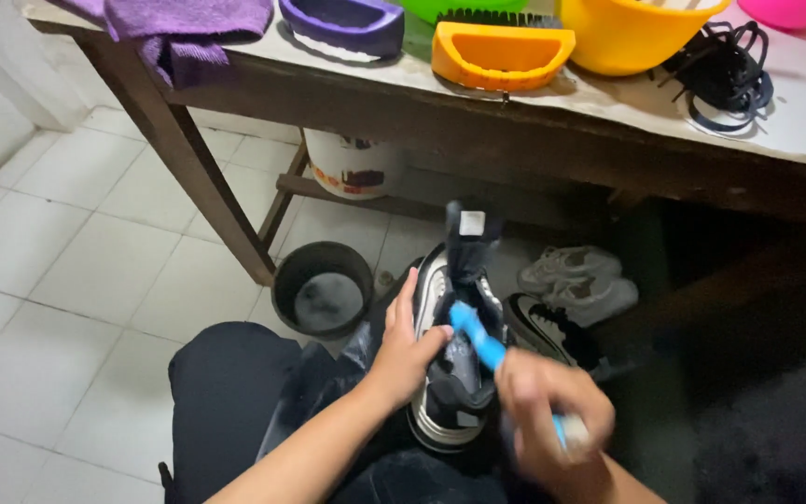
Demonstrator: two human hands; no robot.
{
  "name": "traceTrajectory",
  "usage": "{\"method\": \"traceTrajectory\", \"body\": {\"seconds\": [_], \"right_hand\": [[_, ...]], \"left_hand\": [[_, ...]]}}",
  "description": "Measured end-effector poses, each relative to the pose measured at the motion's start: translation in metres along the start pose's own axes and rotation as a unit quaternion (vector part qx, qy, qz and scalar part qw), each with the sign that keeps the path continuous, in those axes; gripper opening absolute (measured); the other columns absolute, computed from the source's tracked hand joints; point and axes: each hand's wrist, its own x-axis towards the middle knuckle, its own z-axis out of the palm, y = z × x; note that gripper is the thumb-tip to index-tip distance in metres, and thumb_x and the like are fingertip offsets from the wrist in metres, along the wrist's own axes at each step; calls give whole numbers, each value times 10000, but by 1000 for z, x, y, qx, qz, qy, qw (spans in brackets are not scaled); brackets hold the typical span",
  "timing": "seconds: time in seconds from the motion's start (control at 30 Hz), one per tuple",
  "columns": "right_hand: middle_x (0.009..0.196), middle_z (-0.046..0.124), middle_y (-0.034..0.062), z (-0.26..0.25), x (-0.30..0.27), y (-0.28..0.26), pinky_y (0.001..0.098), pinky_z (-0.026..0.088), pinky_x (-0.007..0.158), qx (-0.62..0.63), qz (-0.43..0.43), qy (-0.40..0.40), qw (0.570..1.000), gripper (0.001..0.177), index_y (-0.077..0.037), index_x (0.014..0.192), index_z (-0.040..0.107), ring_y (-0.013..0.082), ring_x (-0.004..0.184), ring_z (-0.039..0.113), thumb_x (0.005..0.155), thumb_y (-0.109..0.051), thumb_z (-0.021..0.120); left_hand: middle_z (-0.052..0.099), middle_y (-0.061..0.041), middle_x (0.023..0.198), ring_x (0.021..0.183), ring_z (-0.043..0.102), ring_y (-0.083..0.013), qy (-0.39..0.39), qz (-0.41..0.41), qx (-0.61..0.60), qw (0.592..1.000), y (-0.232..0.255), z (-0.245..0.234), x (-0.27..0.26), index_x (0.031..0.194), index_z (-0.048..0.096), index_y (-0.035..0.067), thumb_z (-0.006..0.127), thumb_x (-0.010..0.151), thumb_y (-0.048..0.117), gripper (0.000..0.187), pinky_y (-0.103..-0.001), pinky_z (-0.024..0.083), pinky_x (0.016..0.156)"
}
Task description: The person scrubs a black and white sneaker with a blue toothbrush, repeatedly dipping the brush into a green bowl of soapy water. They scrub the upper, sides, and heel of the shoe while holding it on their lap.
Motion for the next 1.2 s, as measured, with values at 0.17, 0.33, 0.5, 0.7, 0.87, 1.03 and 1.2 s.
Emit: {"method": "traceTrajectory", "body": {"seconds": [0.17, 0.33, 0.5, 0.7, 0.87, 1.03, 1.2], "right_hand": [[744, 627, 113, 16, -13, 74, 395, 584, 782, 59, -34, 102, 992, 339, -38, 730, 548, 260, 740, 684, 1041, -160, 497], [557, 514, 22, -1, -8, -11, 295, 472, 514, 77, -39, 6, 996, 385, -123, 602, 505, 138, 470, 501, 987, -110, 485], [623, 484, 88, 16, -6, 30, 351, 511, 635, 100, -67, 61, 991, 390, -66, 665, 417, 221, 578, 532, 1047, -132, 462], [598, 510, 30, 7, -12, 26, 288, 454, 506, 118, -103, 27, 987, 337, -116, 660, 507, 139, 489, 490, 989, -50, 480], [580, 520, 74, -3, -13, -12, 298, 514, 493, 70, -138, 13, 988, 348, -53, 652, 487, 198, 472, 546, 966, -197, 534], [653, 579, 38, 0, -1, 18, 292, 455, 598, -24, -18, 17, 999, 355, -76, 678, 570, 150, 576, 560, 1014, -177, 516], [461, 342, 37, 10, -3, 10, 318, 309, 441, 200, -32, 77, 976, 426, -84, 539, 372, 163, 394, 356, 954, -18, 440]], "left_hand": [[278, -142, 1629, 1555, 229, -250, 20, 48, -43, 998, -14, 2, 6, 1631, 199, 247, 652, 797, 359, 956, -419, 172, 1251], [287, -131, 1621, 1549, 241, -257, 10, 24, -43, 999, -4, -2, -9, 1638, 172, 289, 642, 795, 363, 968, -445, 196, 1241], [263, -140, 1658, 1553, 248, -219, 27, 15, -61, 998, 2, 0, -3, 1637, 161, 295, 676, 767, 355, 1013, -414, 202, 1239], [188, -159, 1691, 1586, 168, -242, 16, 53, -110, 992, -24, 3, 3, 1643, 116, 285, 685, 818, 391, 1008, -432, 185, 1233], [249, -141, 1673, 1540, 255, -256, 32, 94, -57, 993, -24, 2, 4, 1637, 148, 257, 673, 825, 434, 984, -425, 197, 1231], [255, -134, 1680, 1569, 209, -240, 40, 90, -108, 989, -21, 7, 11, 1629, 180, 218, 685, 837, 391, 954, -409, 194, 1235], [464, -99, 1545, 1434, 457, -204, 49, 49, -65, 995, -23, 4, 11, 1542, 430, 238, 668, 820, 444, 788, -360, 319, 1188]]}}
